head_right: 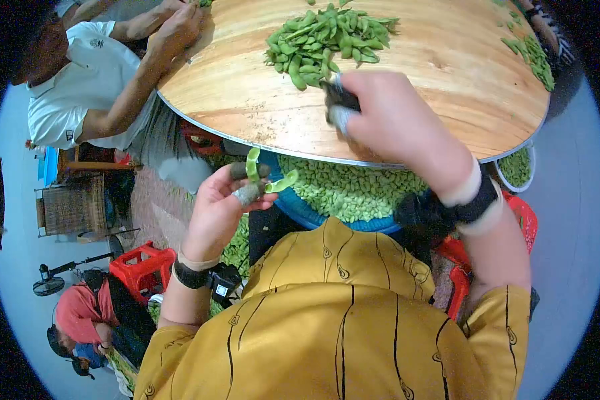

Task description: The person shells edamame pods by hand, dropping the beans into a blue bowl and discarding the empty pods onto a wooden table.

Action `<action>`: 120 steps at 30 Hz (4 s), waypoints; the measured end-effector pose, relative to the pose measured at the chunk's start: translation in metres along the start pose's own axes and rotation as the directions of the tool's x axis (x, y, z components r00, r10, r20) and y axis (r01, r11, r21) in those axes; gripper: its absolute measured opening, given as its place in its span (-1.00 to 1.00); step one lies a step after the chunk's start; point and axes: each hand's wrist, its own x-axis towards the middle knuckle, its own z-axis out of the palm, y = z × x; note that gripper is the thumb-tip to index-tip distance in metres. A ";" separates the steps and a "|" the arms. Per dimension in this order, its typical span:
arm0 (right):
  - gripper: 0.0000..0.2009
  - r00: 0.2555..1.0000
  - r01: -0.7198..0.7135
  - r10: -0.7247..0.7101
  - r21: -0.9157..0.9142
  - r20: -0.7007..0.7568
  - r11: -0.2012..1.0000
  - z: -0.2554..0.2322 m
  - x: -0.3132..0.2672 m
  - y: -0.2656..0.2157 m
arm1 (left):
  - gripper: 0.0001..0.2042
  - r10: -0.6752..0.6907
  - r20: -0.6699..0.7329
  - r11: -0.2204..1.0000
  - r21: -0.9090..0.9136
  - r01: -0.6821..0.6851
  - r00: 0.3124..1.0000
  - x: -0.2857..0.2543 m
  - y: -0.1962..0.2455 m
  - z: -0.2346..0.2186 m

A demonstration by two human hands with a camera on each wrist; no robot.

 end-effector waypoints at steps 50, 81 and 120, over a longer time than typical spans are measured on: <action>-0.63 0.909 -0.404 0.332 0.735 0.253 0.544 -0.016 -0.065 -0.016 | -0.79 0.135 0.271 0.985 0.065 -0.159 0.953 0.052 0.024 0.094; -0.68 0.879 -0.450 0.353 0.803 0.321 0.390 0.012 -0.074 -0.016 | -0.74 0.619 0.476 -0.073 0.827 -0.558 0.625 0.042 0.006 0.089; -0.80 0.996 0.057 -0.048 0.115 -0.074 0.992 0.027 -0.093 -0.024 | -0.88 -0.120 0.197 0.862 0.508 0.003 0.973 0.013 -0.007 0.056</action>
